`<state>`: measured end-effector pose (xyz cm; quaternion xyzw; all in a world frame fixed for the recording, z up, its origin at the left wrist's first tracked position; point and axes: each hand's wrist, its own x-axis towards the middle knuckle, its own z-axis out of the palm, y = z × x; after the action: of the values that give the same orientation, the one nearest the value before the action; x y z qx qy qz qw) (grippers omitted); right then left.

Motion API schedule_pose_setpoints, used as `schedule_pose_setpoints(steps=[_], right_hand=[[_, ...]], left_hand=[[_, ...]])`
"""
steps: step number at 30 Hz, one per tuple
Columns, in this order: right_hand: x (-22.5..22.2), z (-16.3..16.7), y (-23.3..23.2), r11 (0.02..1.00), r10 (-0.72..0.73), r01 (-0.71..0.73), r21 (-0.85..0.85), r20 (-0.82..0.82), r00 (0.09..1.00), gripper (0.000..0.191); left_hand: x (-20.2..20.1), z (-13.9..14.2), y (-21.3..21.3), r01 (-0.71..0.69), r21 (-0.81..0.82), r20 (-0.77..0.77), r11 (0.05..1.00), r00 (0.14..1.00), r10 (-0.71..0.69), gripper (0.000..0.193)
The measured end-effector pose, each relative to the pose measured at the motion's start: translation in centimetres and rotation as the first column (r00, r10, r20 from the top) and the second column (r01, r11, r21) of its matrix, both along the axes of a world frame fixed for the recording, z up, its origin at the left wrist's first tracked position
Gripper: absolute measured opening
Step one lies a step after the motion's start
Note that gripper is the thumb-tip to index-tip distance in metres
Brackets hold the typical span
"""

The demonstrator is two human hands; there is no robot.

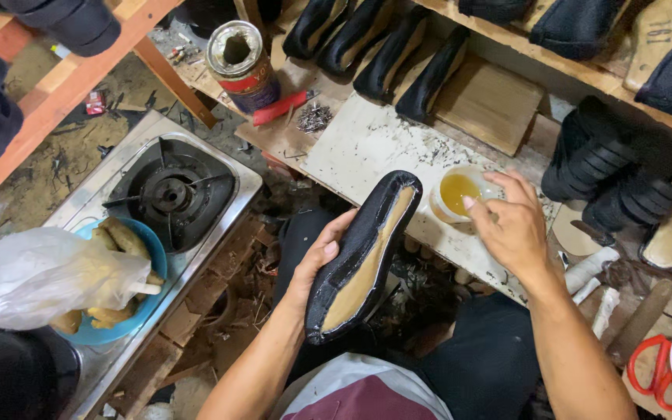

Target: The person applies a yellow liquid to the inner lining of black shoe uppers using their right hand. They repeatedly dip fingers into a small container and rub the liquid along the interior seam of each upper, then place the treated uppers on a wooden shelf.

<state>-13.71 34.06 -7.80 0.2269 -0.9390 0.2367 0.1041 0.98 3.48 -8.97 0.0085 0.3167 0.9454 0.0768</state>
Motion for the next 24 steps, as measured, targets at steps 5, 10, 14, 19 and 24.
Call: schedule_pose_setpoints(steps=[5, 10, 14, 19, 24], right_hand=[[5.4, 0.7, -1.5, 0.888, 0.197, -0.219, -0.404, -0.096, 0.976, 0.04], [7.5, 1.8, -4.7, 0.94, 0.26, -0.328, -0.096, -0.421, 0.869, 0.047], [7.0, 2.2, -4.9, 0.968, 0.189, -0.241, -0.062, -0.445, 0.875, 0.05], [9.6, 1.3, -5.5, 0.948, 0.213, -0.297, -0.117, -0.46, 0.862, 0.038], [12.2, 1.3, -6.1, 0.947, 0.212, -0.296, -0.123, -0.452, 0.866, 0.032]], left_hand=[[-0.6, 0.5, 1.2, 0.053, -0.033, -0.035, 0.998, 0.998, -0.054, 0.082], [-0.4, 1.1, 2.6, 0.097, -0.113, -0.051, 0.989, 0.993, -0.103, 0.084], [-0.1, 1.0, 3.3, 0.096, -0.143, -0.093, 0.985, 0.99, -0.11, 0.083], [-0.3, 0.3, 3.5, 0.035, -0.18, -0.149, 0.983, 0.987, -0.063, 0.081], [-0.5, -0.5, 3.2, -0.023, -0.305, -0.231, 0.952, 0.972, -0.05, 0.079]])
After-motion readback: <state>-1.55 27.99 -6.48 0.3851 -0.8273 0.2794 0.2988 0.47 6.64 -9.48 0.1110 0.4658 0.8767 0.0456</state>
